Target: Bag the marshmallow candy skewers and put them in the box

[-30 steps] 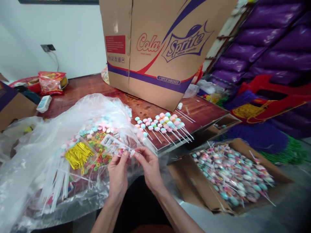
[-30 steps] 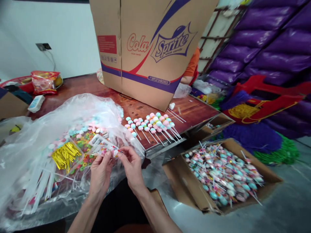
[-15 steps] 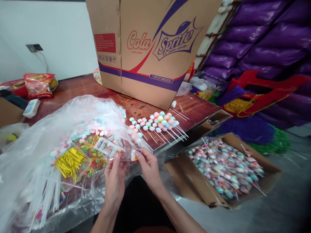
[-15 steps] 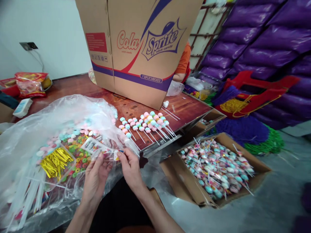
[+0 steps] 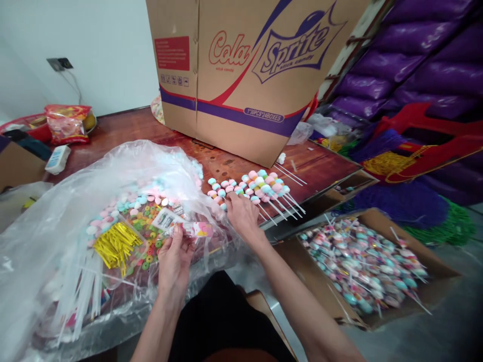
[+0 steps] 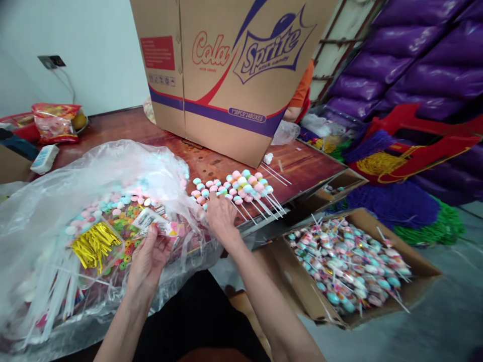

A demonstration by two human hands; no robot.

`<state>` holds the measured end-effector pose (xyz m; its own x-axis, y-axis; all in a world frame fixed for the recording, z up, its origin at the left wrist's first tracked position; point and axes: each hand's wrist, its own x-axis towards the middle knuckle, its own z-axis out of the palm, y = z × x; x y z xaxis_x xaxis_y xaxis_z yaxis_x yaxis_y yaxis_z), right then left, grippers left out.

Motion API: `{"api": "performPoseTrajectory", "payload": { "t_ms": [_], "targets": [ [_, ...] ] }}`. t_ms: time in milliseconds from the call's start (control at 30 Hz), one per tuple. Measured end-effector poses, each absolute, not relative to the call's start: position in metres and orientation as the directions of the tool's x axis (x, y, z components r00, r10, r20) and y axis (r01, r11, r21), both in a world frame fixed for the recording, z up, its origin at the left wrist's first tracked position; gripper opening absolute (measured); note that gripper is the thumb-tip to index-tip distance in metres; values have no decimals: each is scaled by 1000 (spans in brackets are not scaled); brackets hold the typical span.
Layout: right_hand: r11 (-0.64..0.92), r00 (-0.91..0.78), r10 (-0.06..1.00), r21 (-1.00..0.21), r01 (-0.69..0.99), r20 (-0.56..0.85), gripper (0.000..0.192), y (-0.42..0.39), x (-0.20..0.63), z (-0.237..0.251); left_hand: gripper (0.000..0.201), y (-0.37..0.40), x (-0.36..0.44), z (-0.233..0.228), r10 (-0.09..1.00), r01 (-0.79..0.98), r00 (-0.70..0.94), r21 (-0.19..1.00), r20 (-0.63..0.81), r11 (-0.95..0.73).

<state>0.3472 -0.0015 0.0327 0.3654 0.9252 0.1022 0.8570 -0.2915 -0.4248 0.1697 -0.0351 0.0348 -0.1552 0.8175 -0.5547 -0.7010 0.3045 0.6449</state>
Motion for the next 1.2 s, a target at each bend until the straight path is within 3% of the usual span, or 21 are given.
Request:
{"api": "performPoseTrajectory", "payload": {
  "t_ms": [100, 300, 367, 467, 567, 833, 1033, 1200],
  "targets": [
    [-319, 333, 943, -312, 895, -6, 27, 21, 347, 26, 26, -29, 165, 34, 791, -714, -151, 619, -593, 327],
    [-346, 377, 926, -347, 872, 22, 30, 29, 350, 25, 15, -22, 162, 29, 781, -739, -127, 584, -611, 336],
    [-274, 372, 919, -473, 837, 127, 29, 16, 354, 27, 13, -18, 160, 30, 759, -748, -124, 563, -639, 352],
    [8, 348, 885, -758, 652, 309, 24, -22, 357, 32, 13, -14, 158, 34, 733, -762, -125, 537, -669, 361],
    [169, 341, 868, -861, 479, 360, 18, -68, 356, 39, 15, -13, 158, 37, 741, -764, -126, 540, -660, 352],
    [338, 207, 844, -791, 510, 494, 15, -116, 356, 45, 20, -20, 166, 32, 812, -728, -117, 606, -572, 321],
    [338, 102, 868, -730, 594, 485, 17, -122, 368, 42, 36, -27, 165, 30, 901, -663, -156, 719, -405, 208],
    [363, -9, 886, -681, 636, 464, 17, -128, 375, 42, 37, -27, 159, 25, 941, -573, -183, 808, -286, 134]
  ]
}}
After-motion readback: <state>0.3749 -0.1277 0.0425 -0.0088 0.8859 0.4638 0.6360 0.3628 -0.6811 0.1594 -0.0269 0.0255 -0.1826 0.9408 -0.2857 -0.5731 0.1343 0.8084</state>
